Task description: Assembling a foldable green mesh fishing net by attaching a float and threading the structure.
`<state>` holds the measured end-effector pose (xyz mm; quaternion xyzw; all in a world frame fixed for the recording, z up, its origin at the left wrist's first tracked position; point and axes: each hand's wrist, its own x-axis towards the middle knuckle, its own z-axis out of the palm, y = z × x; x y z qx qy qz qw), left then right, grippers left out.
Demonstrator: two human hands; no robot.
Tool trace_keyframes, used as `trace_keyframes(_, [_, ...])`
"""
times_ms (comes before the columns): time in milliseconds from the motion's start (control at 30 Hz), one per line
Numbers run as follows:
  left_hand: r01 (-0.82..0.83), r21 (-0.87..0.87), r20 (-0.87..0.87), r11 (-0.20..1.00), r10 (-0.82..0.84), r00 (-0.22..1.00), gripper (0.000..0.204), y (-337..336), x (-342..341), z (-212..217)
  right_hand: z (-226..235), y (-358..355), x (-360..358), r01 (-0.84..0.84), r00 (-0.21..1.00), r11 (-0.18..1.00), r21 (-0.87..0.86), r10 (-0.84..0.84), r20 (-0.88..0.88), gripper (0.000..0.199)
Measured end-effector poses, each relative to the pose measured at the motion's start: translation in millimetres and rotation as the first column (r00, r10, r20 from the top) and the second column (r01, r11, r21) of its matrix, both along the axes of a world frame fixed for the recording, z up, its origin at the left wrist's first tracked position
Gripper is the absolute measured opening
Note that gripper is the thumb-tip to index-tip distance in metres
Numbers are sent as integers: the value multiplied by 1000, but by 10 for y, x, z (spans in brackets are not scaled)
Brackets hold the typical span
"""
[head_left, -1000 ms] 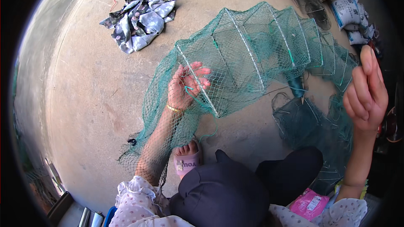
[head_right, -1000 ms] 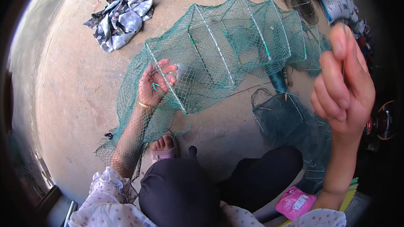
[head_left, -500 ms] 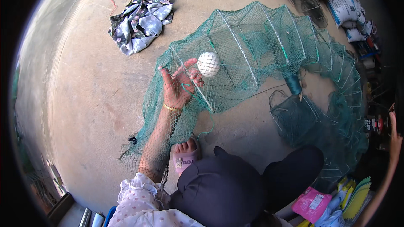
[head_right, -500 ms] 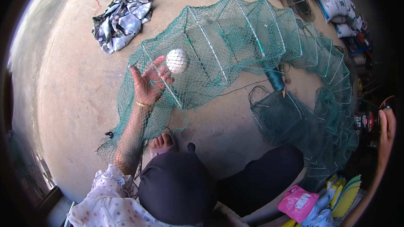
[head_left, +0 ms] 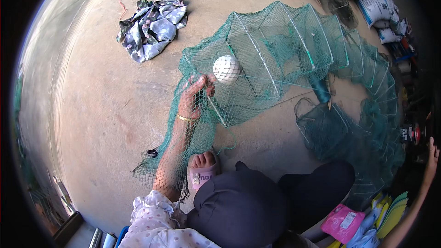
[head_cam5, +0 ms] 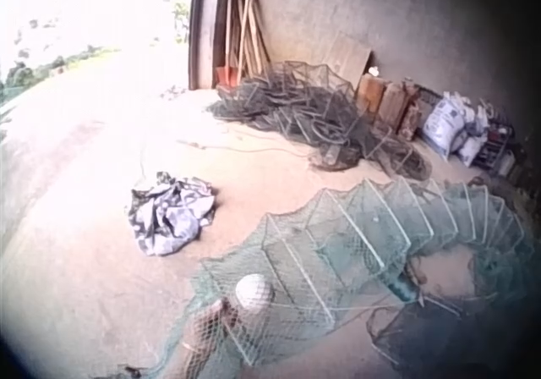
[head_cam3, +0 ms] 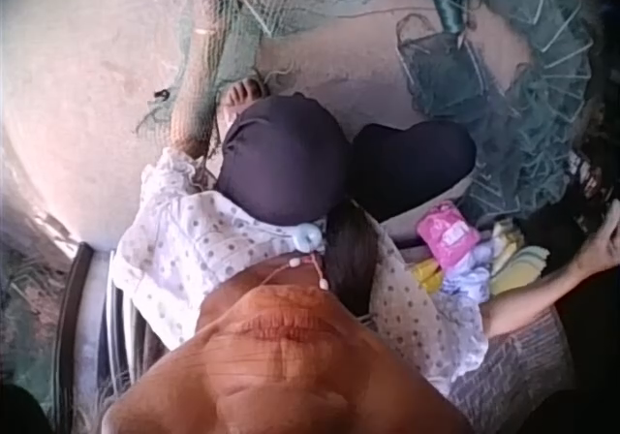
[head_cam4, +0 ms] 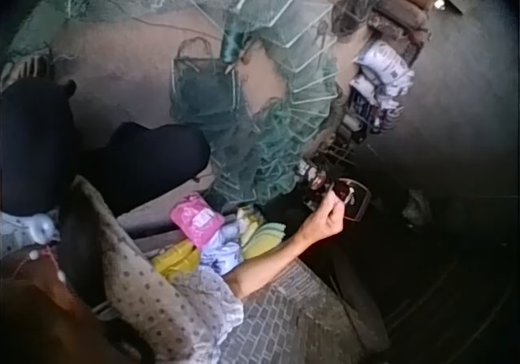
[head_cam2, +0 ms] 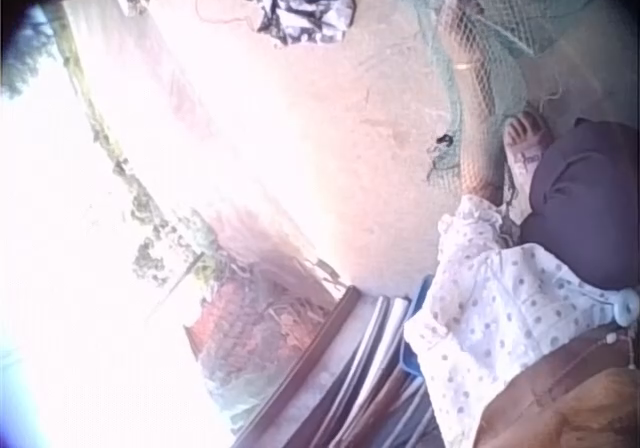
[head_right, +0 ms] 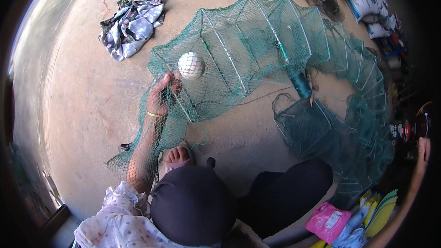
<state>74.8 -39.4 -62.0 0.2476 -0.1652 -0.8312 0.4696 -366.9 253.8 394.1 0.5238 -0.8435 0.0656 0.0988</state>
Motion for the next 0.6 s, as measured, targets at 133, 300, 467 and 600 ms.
trace_keyframes(133, [46,-66,107,997,-38,994,21,-15,-15,66,-289,217,-428,58,995,998,11,-59,77,20])
trace_keyframes(300, [137,-134,145,981,-117,983,23,-35,25,93,-592,63,-825,26,986,994,-109,-8,164,23])
trace_keyframes(467, [210,-61,-16,976,-212,977,25,1,-7,120,-837,-298,-1116,20,974,999,27,-26,224,33])
trace_keyframes(600, [208,9,-29,978,-208,978,27,-2,-54,9,-1206,-551,-1397,13,974,997,82,-32,225,35])
